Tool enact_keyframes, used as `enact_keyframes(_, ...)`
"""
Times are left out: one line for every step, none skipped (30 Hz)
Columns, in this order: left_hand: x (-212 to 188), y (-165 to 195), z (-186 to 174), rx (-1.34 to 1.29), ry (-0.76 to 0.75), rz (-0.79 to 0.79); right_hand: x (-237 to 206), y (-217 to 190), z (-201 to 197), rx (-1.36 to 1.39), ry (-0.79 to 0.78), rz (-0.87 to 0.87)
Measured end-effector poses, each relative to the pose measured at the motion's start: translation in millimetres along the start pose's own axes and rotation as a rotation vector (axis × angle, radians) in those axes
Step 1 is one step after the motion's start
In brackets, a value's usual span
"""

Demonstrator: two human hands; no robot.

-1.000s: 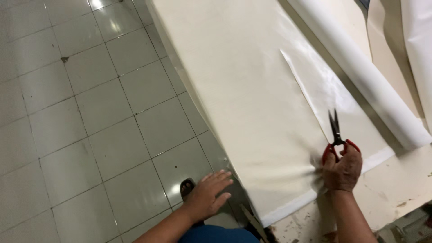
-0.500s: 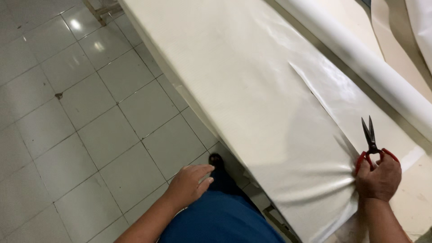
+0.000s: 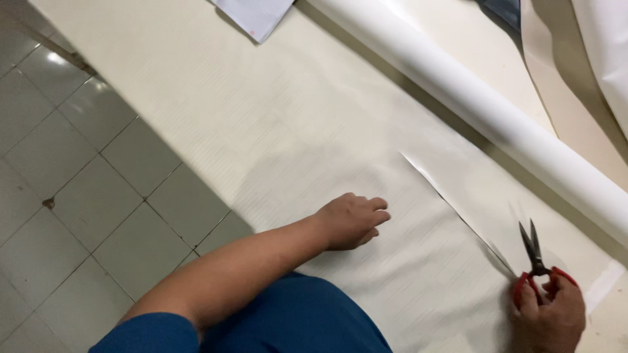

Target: The person holds a small pink ruler template on a sheet of white material and marks lines along it with a pencil, repositioning the template repeatedly. They then walk to another table, pick up scissors, and begin cutting the white material along the marked area.

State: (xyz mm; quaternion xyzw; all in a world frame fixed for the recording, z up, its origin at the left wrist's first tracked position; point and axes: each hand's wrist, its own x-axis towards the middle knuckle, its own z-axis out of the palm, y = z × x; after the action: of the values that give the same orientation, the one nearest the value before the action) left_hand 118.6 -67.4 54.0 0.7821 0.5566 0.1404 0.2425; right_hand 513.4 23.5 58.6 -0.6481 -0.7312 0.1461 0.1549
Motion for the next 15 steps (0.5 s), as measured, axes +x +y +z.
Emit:
enact_keyframes(18, 2, 1, -0.001, -0.006, 0.014, 0, 1, 5, 0.112, -0.054, 0.006)
enact_keyframes(34, 4, 2, 0.0, -0.012, 0.028, 2, 1, 9, 0.227, -0.106, 0.012)
enact_keyframes(48, 6, 4, 0.0, -0.019, 0.042, 2, 2, 12, 0.322, -0.199, 0.055)
enact_keyframes(62, 7, 5, -0.037, -0.028, 0.028, 5, 0, 17, 0.419, -0.29, 0.097)
enact_keyframes(75, 8, 7, -0.07, -0.035, 0.013, 9, -4, 22, 0.519, -0.378, 0.137)
enact_keyframes(85, 7, 9, -0.106, -0.044, -0.002, 12, -7, 25, 0.5, -0.45, 0.152)
enact_keyframes(92, 6, 11, -0.126, -0.057, -0.017, 16, -8, 26, 0.479, -0.523, 0.167)
enact_keyframes(98, 5, 14, -0.146, -0.071, -0.034, 21, -10, 25, 0.46, -0.599, 0.182)
enact_keyframes(103, 3, 16, -0.164, -0.086, -0.051, 28, -13, 24, 0.406, -0.669, 0.243)
enact_keyframes(105, 0, 19, -0.17, -0.108, -0.065, 36, -16, 23, 0.354, -0.737, 0.303)
enact_keyframes(106, -1, 21, -0.177, -0.13, -0.08, 44, -19, 24, 0.3, -0.805, 0.364)
enact_keyframes(106, -2, 24, -0.185, -0.153, -0.097, 53, -21, 23, 0.381, -0.863, 0.38)
enact_keyframes(105, -3, 25, -0.155, -0.154, -0.094, 62, -22, 21, 0.464, -0.917, 0.395)
enact_keyframes(103, -3, 26, -0.123, -0.154, -0.092, 69, -25, 21, 0.549, -0.97, 0.406)
enact_keyframes(101, -2, 26, -0.092, -0.152, -0.091, 76, -27, 23, 0.557, -1.005, 0.424)
